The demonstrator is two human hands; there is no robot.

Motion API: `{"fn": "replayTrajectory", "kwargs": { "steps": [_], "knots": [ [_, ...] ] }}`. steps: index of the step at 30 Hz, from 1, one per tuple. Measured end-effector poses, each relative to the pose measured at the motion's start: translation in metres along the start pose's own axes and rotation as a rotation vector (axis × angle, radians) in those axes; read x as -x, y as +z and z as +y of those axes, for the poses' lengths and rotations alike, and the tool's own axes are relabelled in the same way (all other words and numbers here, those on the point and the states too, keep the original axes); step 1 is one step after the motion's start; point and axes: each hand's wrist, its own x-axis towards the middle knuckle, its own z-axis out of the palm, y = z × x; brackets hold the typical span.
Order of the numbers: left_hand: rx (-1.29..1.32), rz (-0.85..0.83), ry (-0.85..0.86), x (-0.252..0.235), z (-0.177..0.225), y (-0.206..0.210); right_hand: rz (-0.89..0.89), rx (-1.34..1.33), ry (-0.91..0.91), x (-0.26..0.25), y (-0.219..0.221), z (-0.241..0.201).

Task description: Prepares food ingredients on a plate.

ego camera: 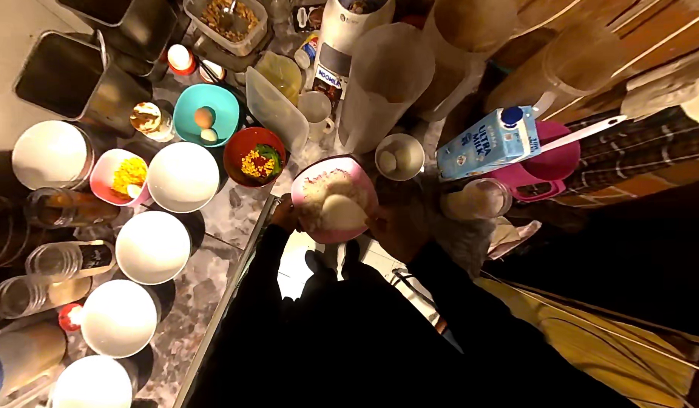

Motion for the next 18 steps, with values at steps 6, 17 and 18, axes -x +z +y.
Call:
{"fn": "replayTrajectory", "kwargs": {
  "steps": [6, 17, 18],
  "knots": [
    [0.024, 0.013, -0.079, 0.012, 0.016, 0.004, -0.317, -0.054, 0.184, 0.025, 0.011, 0.022],
    [0.140, 0.051, -0.067, 0.034, 0.029, 0.028, -0.313, -0.714, 0.271, -0.022, 0.034, 0.032],
    [0.124, 0.043, -0.071, 0.033, 0.027, 0.027, -0.370, -0.829, 0.289, -0.027, 0.031, 0.040]
  ]
}}
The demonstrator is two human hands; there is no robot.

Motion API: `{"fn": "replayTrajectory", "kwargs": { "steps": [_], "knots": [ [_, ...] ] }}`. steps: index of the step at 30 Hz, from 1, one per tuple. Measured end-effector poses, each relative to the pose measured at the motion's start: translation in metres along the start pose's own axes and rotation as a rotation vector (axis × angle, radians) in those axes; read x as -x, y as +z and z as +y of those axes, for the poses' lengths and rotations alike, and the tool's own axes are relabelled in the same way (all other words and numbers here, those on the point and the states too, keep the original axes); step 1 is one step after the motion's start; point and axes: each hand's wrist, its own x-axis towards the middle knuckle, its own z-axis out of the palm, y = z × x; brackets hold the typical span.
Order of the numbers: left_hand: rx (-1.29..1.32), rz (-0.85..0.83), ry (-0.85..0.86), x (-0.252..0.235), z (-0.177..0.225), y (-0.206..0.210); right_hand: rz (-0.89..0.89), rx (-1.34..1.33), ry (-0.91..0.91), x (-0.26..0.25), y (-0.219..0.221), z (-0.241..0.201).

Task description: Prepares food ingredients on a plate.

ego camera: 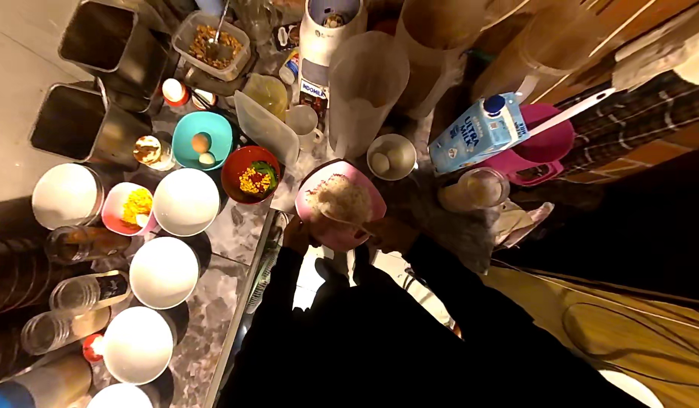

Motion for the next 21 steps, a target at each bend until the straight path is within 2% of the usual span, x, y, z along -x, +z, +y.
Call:
{"fn": "replayTrajectory", "kwargs": {
  "steps": [3, 5, 7, 11, 13, 16, 21],
  "knots": [
    [-0.031, -0.011, -0.008, -0.002, 0.000, -0.001, -0.177, -0.142, 0.029, -0.006, -0.023, 0.002],
    [-0.008, -0.009, -0.022, -0.003, -0.001, -0.001, -0.182, -0.137, 0.061, 0.001, -0.029, -0.001],
    [0.029, -0.008, -0.044, -0.004, -0.001, -0.001, -0.055, 0.007, 0.026, 0.020, -0.028, -0.007],
    [0.019, -0.008, -0.063, -0.006, -0.006, -0.002, 0.333, 0.499, -0.255, 0.053, -0.023, -0.017],
    [0.009, 0.001, -0.067, -0.007, -0.012, -0.002, 0.445, 0.606, -0.184, 0.046, -0.013, -0.027],
    [0.009, -0.008, -0.104, -0.009, -0.016, 0.000, 0.455, 0.692, -0.066, 0.014, 0.001, -0.024],
    [0.015, -0.002, -0.090, -0.011, -0.025, 0.000, 0.522, 0.754, -0.115, 0.034, 0.008, -0.048]
  ]
}}
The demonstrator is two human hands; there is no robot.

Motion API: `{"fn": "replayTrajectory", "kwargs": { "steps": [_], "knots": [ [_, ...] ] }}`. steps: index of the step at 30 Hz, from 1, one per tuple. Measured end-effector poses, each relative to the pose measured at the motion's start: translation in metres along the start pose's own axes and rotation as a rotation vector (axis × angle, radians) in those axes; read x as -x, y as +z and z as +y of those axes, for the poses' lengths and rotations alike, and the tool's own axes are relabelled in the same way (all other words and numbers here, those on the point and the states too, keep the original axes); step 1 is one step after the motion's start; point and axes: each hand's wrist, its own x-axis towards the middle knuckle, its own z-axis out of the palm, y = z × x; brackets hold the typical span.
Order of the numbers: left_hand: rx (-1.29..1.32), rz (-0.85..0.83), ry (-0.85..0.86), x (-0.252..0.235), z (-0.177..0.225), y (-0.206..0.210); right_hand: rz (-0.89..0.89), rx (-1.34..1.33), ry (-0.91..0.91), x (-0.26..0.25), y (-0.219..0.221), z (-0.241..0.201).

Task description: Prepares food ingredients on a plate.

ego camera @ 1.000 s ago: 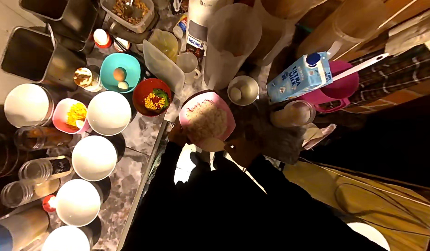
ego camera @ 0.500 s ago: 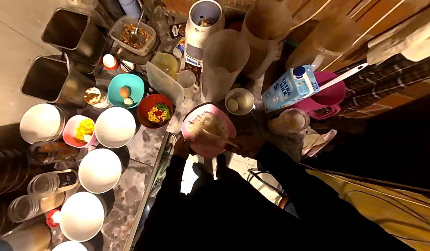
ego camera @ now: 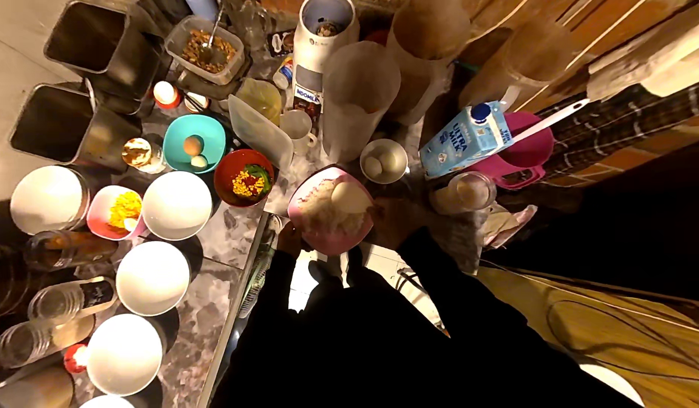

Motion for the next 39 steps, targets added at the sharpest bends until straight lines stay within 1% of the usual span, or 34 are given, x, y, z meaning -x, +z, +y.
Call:
{"fn": "replayTrajectory", "kwargs": {
  "steps": [1, 4, 7, 9, 11, 13, 15, 17, 18, 20, 23, 25, 27, 29, 31, 33, 36, 37, 39],
  "knots": [
    [0.002, -0.001, -0.011, 0.000, 0.001, 0.001, -0.010, 0.011, -0.015, -0.002, 0.004, -0.003],
    [0.015, 0.000, -0.006, 0.000, -0.001, 0.001, -0.115, 0.114, -0.045, -0.015, 0.023, -0.003],
    [0.019, 0.001, -0.001, 0.001, 0.003, 0.001, -0.093, 0.144, -0.046, -0.007, 0.011, -0.017],
    [0.028, -0.008, -0.007, 0.002, 0.003, 0.000, -0.078, 0.145, -0.085, -0.006, 0.016, -0.026],
    [0.039, -0.022, -0.016, 0.001, 0.001, 0.001, -0.130, 0.166, -0.100, -0.013, 0.028, -0.028],
    [0.059, -0.019, -0.022, 0.000, 0.006, 0.000, -0.187, 0.171, -0.077, -0.010, 0.016, -0.039],
    [0.063, -0.017, -0.030, 0.002, 0.005, -0.001, -0.117, 0.194, -0.101, -0.006, 0.011, -0.047],
    [0.051, -0.020, -0.011, 0.001, 0.000, -0.001, -0.049, 0.156, -0.166, -0.012, 0.027, -0.048],
    [0.054, -0.017, -0.002, -0.001, -0.003, 0.000, -0.039, 0.139, -0.191, -0.019, 0.038, -0.046],
    [0.050, -0.008, 0.005, -0.003, -0.004, 0.001, -0.093, 0.153, -0.201, -0.023, 0.046, -0.041],
    [0.052, 0.007, 0.009, -0.001, -0.001, 0.000, -0.089, 0.200, -0.190, 0.000, 0.032, -0.044],
    [0.055, -0.003, 0.008, 0.000, -0.002, 0.001, -0.122, 0.216, -0.168, 0.009, 0.038, -0.041],
    [0.056, -0.010, 0.006, -0.002, -0.002, 0.001, -0.178, 0.197, -0.143, 0.003, 0.043, -0.027],
    [0.065, -0.009, 0.016, -0.004, 0.000, 0.000, -0.156, 0.179, -0.129, 0.003, 0.030, -0.019],
    [0.066, -0.004, 0.024, -0.001, -0.001, 0.000, -0.095, 0.149, -0.123, 0.005, 0.018, -0.022],
    [0.044, -0.001, 0.025, 0.000, -0.002, 0.000, -0.057, 0.128, -0.134, -0.011, 0.025, -0.029],
    [0.003, -0.004, 0.018, -0.007, -0.007, 0.001, -0.135, 0.138, -0.142, -0.036, 0.025, -0.038],
    [0.004, -0.007, 0.020, -0.007, -0.007, 0.001, -0.127, 0.158, -0.146, -0.036, 0.018, -0.037],
    [0.034, -0.001, 0.033, -0.003, -0.006, 0.002, -0.089, 0.215, -0.146, -0.019, 0.002, -0.030]
  ]
}}
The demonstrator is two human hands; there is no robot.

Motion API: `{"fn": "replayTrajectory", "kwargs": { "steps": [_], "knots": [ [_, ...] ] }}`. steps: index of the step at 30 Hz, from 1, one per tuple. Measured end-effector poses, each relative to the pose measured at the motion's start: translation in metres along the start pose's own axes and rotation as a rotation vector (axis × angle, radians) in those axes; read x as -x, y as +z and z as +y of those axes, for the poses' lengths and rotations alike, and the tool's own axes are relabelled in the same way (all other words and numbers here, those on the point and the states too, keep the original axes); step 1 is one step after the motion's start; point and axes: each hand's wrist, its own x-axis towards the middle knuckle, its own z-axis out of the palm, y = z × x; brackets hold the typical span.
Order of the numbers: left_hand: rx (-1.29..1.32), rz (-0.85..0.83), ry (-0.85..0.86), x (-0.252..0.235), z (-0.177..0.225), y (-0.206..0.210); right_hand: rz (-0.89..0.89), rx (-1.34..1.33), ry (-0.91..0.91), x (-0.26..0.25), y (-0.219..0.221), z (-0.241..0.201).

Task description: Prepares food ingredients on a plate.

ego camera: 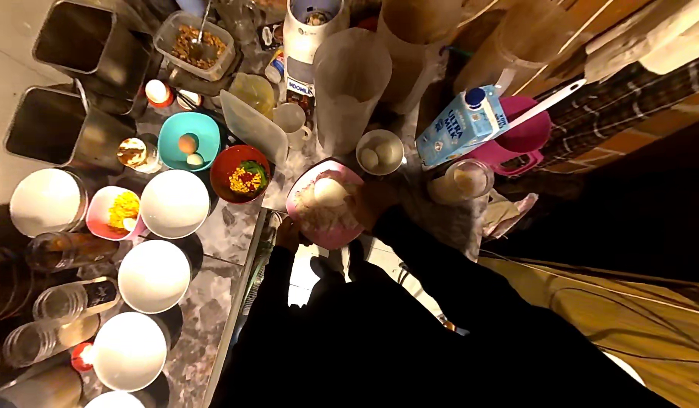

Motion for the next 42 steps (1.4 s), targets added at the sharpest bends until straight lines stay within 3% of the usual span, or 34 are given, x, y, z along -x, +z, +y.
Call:
{"fn": "replayTrajectory", "kwargs": {
  "steps": [5, 10, 13, 17, 21, 24, 29, 33, 42],
  "knots": [
    [-0.015, -0.008, -0.013, 0.005, 0.002, 0.000, -0.052, -0.003, 0.078, 0.014, 0.028, 0.020],
    [0.022, -0.005, -0.024, 0.002, 0.005, -0.002, 0.064, -0.114, 0.141, 0.034, 0.012, 0.039],
    [0.017, 0.008, -0.047, 0.003, 0.003, 0.002, 0.005, -0.123, 0.171, 0.025, 0.024, 0.055],
    [0.057, 0.026, -0.075, 0.001, 0.000, 0.002, 0.147, -0.109, 0.197, 0.042, 0.013, 0.054],
    [0.050, 0.019, -0.078, 0.003, -0.001, 0.005, 0.071, -0.134, 0.217, 0.035, 0.016, 0.068],
    [0.080, 0.022, -0.081, 0.005, -0.001, 0.004, 0.154, -0.142, 0.180, 0.038, 0.012, 0.055],
    [0.096, 0.025, -0.072, 0.005, 0.003, 0.006, 0.011, -0.146, 0.120, 0.012, 0.038, 0.044],
    [0.133, 0.039, -0.072, 0.009, 0.005, 0.006, 0.029, -0.115, 0.145, 0.017, 0.003, 0.032],
    [0.150, 0.013, -0.047, 0.005, 0.004, 0.004, 0.101, -0.033, 0.140, -0.015, -0.008, 0.021]
  ]
}}
